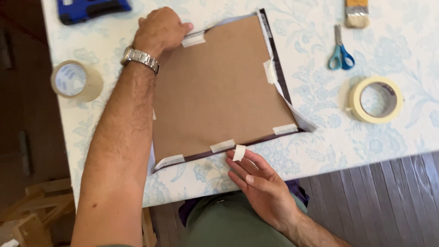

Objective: Securing a covering onto a cardboard backing using masking tape and scissors.

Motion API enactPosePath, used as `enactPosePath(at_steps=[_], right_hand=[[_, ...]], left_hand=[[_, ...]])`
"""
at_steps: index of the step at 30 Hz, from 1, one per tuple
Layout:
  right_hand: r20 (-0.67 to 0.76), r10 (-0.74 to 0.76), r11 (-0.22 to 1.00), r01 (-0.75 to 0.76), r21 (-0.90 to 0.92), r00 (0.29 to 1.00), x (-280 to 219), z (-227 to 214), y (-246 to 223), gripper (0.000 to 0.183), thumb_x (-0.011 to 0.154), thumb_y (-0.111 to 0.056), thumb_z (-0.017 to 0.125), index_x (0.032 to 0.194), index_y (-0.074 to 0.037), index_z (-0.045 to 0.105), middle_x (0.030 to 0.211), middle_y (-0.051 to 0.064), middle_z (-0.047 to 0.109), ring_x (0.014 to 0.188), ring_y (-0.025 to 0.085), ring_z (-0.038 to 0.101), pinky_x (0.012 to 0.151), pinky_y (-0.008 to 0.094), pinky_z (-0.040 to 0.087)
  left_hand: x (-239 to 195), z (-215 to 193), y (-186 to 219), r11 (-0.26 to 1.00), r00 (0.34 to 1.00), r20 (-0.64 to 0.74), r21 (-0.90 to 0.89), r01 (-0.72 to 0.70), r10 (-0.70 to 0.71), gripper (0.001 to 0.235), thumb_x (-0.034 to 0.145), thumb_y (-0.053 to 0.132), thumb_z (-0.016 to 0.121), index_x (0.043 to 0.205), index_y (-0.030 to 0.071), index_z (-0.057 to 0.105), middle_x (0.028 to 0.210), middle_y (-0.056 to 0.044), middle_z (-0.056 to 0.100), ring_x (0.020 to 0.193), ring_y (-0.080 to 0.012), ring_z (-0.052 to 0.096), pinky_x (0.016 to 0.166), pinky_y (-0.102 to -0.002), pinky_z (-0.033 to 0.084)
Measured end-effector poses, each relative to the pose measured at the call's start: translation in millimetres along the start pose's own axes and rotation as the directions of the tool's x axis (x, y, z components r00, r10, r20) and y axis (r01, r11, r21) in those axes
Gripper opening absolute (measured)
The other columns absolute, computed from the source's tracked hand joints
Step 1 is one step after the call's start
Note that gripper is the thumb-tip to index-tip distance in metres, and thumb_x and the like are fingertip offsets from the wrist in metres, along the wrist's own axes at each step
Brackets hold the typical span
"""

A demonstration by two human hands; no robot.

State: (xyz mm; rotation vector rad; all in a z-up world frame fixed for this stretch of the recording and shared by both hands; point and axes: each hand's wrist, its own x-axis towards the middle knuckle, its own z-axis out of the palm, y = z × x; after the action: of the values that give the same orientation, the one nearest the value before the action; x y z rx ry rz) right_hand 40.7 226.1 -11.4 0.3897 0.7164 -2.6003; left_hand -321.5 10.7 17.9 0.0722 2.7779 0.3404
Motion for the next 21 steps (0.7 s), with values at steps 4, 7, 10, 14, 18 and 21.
enactPosePath(at_steps=[4, 7, 10, 14, 18, 21], right_hand=[[-0.005, -0.009, 1.000, 0.009, 0.003, 1.000, 1, -3, -2, 0.049, 0.089, -0.004, 0.075, 0.136, -0.012, 0.065, 0.152, 0.028, 0.054, 0.149, 0.046, 0.040, 0.121, 0.053, 0.030], [-0.102, 0.038, 0.999, -0.041, -0.024, 0.994, 0, -2, -5, 0.045, 0.088, 0.000, 0.071, 0.132, -0.008, 0.067, 0.141, 0.025, 0.062, 0.146, 0.050, 0.048, 0.121, 0.053, 0.035], [-0.191, 0.068, 0.996, -0.077, -0.043, 0.979, 2, -3, -4, 0.041, 0.085, 0.003, 0.071, 0.126, -0.006, 0.070, 0.129, 0.021, 0.072, 0.143, 0.054, 0.055, 0.120, 0.053, 0.040], [-0.194, 0.073, 0.991, -0.093, -0.095, 0.978, -1, 0, -7, 0.037, 0.085, 0.002, 0.072, 0.121, -0.004, 0.071, 0.140, 0.026, 0.068, 0.142, 0.050, 0.055, 0.119, 0.052, 0.042], [-0.134, 0.054, 0.990, -0.071, -0.125, 0.990, -2, -5, -7, 0.035, 0.087, 0.000, 0.071, 0.122, -0.004, 0.072, 0.149, 0.025, 0.061, 0.140, 0.047, 0.055, 0.117, 0.053, 0.041], [-0.006, 0.061, 0.964, -0.061, -0.259, 0.998, -4, -7, -11, 0.035, 0.090, -0.012, 0.072, 0.124, -0.007, 0.072, 0.160, 0.023, 0.049, 0.143, 0.046, 0.051, 0.114, 0.049, 0.040]], left_hand=[[-11, -25, -13, 0.999, 0.999, 0.014, -0.005, -0.041, 0.041, 0.030, 0.101, 0.044, 0.065, 0.094, 0.017, 0.075, 0.107, -0.012, 0.072, 0.100, -0.0375, 0.063, 0.086, -0.052, 0.046], [-32, -51, -13, 0.995, 0.993, 0.061, 0.024, -0.100, 0.098, 0.019, 0.095, 0.039, 0.064, 0.109, 0.030, 0.073, 0.109, 0.001, 0.072, 0.098, -0.0256, 0.064, 0.078, -0.045, 0.046], [-32, -64, -19, 0.985, 0.980, 0.118, 0.047, -0.168, 0.162, 0.027, 0.093, 0.034, 0.062, 0.117, 0.034, 0.073, 0.109, 0.007, 0.070, 0.097, -0.0193, 0.061, 0.080, -0.039, 0.045], [-58, -91, -22, 0.894, 0.891, 0.116, -0.159, -0.420, 0.439, 0.007, 0.100, 0.023, 0.063, 0.105, 0.020, 0.067, 0.098, 0.006, 0.063, 0.086, -0.0110, 0.053, 0.077, -0.030, 0.042], [-79, -106, -19, 0.785, 0.776, 0.178, -0.301, -0.542, 0.605, 0.014, 0.105, 0.026, 0.064, 0.099, 0.017, 0.054, 0.091, 0.006, 0.051, 0.081, -0.0069, 0.045, 0.073, -0.024, 0.038], [-95, -103, -26, 0.783, 0.860, 0.025, -0.430, -0.451, 0.509, 0.012, 0.105, 0.023, 0.065, 0.100, 0.018, 0.055, 0.090, 0.007, 0.053, 0.080, -0.0054, 0.046, 0.073, -0.022, 0.039]])
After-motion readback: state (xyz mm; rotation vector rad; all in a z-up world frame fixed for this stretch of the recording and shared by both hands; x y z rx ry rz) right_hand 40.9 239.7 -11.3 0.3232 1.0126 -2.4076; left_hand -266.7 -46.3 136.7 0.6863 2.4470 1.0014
